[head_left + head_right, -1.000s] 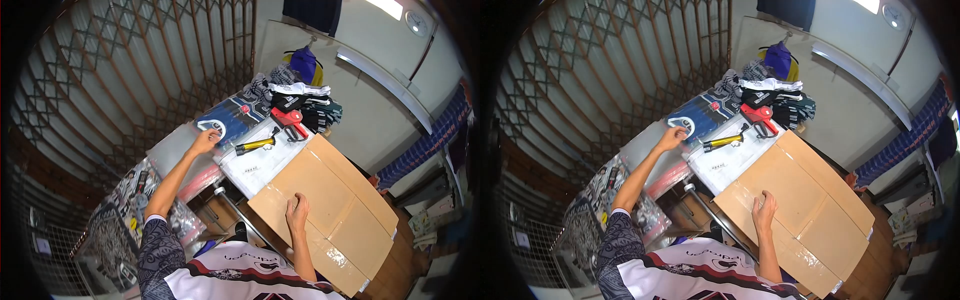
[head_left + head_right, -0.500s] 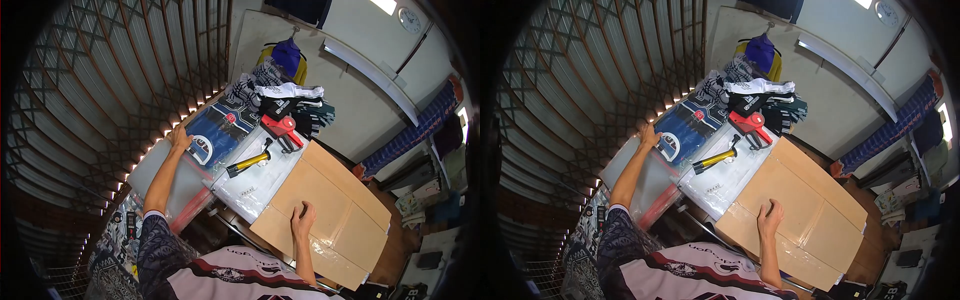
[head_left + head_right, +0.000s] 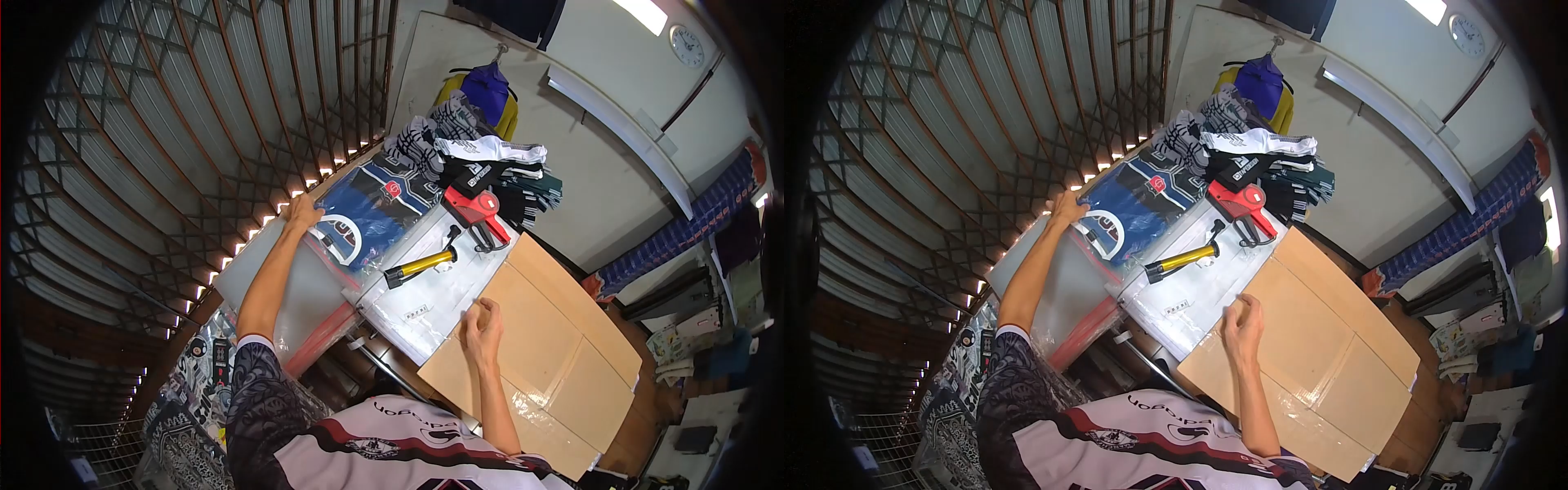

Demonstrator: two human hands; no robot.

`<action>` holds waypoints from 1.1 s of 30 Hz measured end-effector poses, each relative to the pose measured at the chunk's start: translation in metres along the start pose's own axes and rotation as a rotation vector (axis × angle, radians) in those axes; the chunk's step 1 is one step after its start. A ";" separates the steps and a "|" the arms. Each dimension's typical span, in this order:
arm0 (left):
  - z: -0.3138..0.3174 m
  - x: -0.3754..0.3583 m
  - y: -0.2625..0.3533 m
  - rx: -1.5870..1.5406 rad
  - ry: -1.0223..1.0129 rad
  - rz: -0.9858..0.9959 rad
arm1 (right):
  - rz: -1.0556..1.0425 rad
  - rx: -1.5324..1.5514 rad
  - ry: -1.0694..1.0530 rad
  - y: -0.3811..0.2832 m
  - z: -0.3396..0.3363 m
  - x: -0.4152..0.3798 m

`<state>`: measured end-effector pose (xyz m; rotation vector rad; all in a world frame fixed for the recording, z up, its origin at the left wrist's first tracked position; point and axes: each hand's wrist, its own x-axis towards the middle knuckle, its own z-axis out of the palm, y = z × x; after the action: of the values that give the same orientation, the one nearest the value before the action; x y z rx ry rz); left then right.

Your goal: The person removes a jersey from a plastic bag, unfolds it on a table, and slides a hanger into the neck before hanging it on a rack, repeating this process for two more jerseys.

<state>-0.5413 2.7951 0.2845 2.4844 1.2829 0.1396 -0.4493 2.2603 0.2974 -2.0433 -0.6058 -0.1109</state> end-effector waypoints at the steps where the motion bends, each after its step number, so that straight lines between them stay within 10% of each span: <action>1: -0.010 -0.004 0.006 -0.048 0.028 0.015 | -0.027 0.024 -0.013 -0.005 0.004 0.004; 10: -0.106 -0.007 0.067 -0.729 -0.001 0.224 | 0.043 0.399 -0.285 -0.045 0.031 0.035; 22: -0.198 -0.134 0.197 -1.236 -0.041 0.443 | 0.752 1.282 -1.058 -0.098 0.041 0.044; 33: -0.143 -0.240 0.339 -1.248 -0.298 0.821 | 0.442 1.426 -0.426 -0.007 -0.125 0.040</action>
<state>-0.4543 2.4568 0.5508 1.6095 -0.1116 0.5341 -0.3972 2.1740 0.3817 -0.7302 -0.2789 0.8124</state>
